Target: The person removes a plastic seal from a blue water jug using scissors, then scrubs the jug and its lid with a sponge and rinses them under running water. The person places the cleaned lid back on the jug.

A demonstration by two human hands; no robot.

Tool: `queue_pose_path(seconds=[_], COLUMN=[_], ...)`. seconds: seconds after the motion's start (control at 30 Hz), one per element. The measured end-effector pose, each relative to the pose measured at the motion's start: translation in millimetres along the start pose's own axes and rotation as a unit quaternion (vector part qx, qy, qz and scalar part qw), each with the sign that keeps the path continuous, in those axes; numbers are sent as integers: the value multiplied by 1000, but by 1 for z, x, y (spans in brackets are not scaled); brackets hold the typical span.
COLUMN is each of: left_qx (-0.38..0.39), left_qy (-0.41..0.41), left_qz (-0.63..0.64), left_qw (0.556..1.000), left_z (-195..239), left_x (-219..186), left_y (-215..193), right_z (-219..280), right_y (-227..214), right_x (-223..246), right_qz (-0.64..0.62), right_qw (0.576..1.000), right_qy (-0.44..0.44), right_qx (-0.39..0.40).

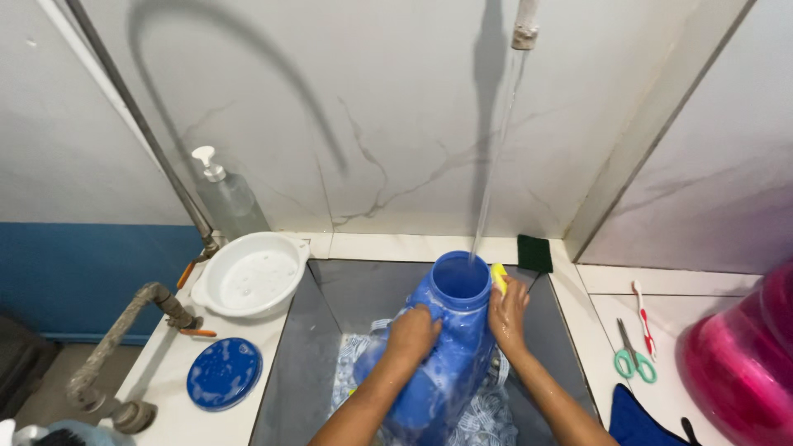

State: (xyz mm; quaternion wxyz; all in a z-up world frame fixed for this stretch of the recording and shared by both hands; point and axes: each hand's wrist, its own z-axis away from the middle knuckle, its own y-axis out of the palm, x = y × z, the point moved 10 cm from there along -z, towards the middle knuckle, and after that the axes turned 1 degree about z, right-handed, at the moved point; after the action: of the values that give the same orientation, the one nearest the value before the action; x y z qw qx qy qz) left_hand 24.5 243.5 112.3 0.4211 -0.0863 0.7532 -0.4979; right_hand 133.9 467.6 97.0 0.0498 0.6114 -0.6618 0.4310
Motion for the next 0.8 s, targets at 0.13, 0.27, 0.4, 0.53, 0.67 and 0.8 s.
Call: queue_pose_path(seconds=[0.13,0.27,0.4,0.53,0.67,0.8], left_qx=[19,10,33,60,70,89], left_qy=[-41,-27,-29,-20,53,108], left_qz=[37,49,46,26,-5,-96], left_qw=[998,998,998,998,996,986], left_z=[8,21,33,24,8,-16], left_x=[-6,-26,-29,-14,19,42], left_y=[16,18,17,7,-14,-25], right_z=[1,13,-5,-4,32,72], right_y=[10,144,203,216,165,85], right_x=[67,36,-39,-13,55,116], right_qz=[33,108,-251,-273,-135,112], right_qw=[985,879,815,740,674,601], right_qy=[-165,-157,368,437,355,-5], right_qx=[39,437,370,432,633,791])
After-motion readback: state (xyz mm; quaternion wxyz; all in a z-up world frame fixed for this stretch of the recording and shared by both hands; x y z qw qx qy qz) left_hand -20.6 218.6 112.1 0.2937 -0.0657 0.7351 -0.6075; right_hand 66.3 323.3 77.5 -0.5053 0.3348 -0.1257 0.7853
